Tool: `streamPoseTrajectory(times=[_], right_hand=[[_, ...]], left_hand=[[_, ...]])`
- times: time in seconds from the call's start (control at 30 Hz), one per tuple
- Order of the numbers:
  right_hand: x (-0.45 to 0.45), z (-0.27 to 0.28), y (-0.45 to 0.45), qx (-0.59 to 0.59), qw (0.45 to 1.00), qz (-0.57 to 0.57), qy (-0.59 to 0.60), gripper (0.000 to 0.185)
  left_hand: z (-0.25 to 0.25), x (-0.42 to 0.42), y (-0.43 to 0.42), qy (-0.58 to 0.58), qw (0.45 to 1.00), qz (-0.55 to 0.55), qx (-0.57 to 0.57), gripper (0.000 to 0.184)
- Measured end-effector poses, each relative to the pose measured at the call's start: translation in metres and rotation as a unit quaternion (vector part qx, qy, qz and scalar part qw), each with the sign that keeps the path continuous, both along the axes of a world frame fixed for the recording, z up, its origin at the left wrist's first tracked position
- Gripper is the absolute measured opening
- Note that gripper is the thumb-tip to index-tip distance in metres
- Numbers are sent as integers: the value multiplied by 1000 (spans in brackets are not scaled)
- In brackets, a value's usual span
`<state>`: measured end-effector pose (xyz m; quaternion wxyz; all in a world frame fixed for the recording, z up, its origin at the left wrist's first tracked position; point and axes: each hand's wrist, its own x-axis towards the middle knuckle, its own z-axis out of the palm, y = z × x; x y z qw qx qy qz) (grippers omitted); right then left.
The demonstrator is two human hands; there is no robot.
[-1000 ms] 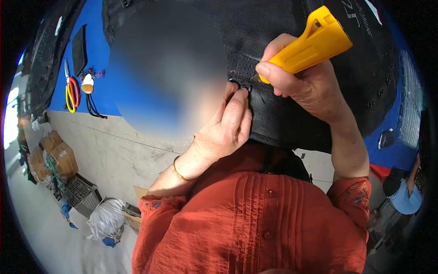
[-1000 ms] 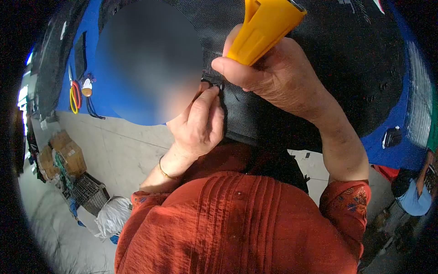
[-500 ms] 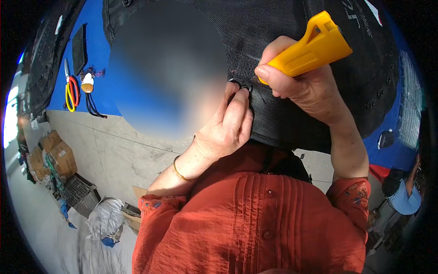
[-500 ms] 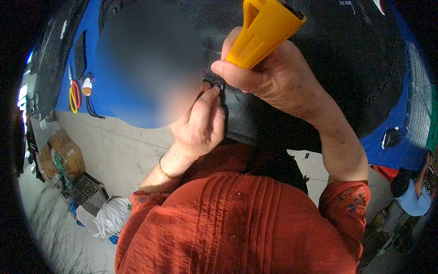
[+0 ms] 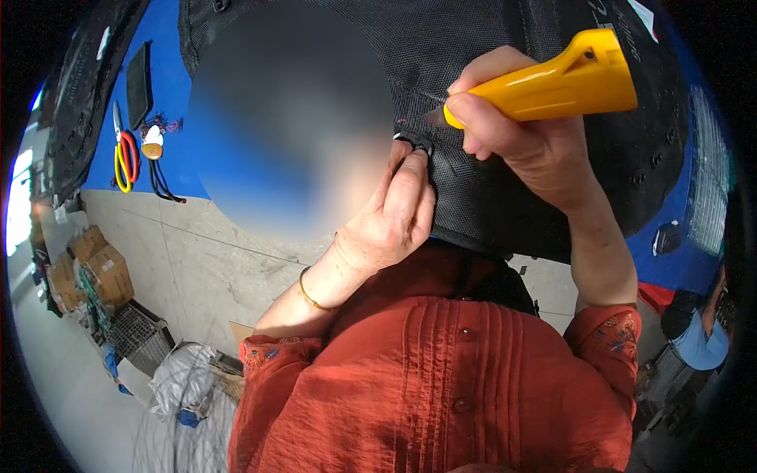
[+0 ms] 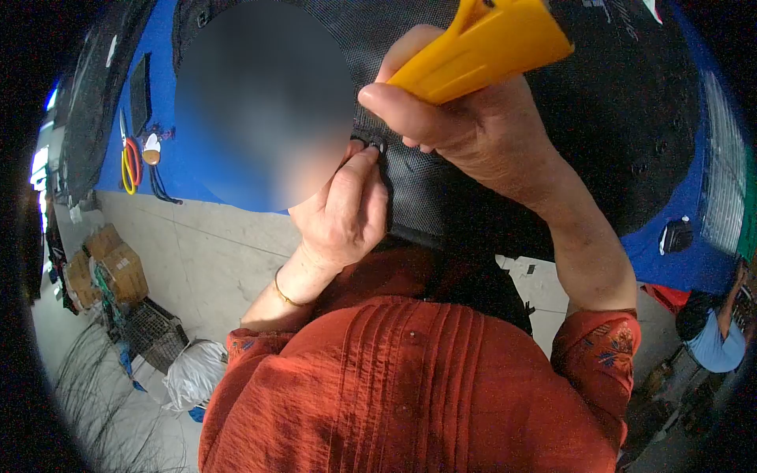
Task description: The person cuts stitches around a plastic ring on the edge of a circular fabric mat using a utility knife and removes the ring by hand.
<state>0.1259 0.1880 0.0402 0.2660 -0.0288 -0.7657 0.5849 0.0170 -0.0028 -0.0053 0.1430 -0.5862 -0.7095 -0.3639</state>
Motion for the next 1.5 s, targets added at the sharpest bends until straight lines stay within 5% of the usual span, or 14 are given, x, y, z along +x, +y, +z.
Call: streamPoseTrajectory(times=[0.2, 0.83, 1.5], right_hand=[[3, 9, -2, -156, 978, 10, -137, 8], [2, 8, 1, -147, 979, 27, -139, 17], [1, 1, 2, -144, 977, 54, -147, 6]], left_hand=[[3, 0, 0, -4, 1000, 2, -7, 29], [2, 2, 3, -10, 1000, 18, -9, 23], [3, 0, 2, -1, 1000, 5, -13, 25]])
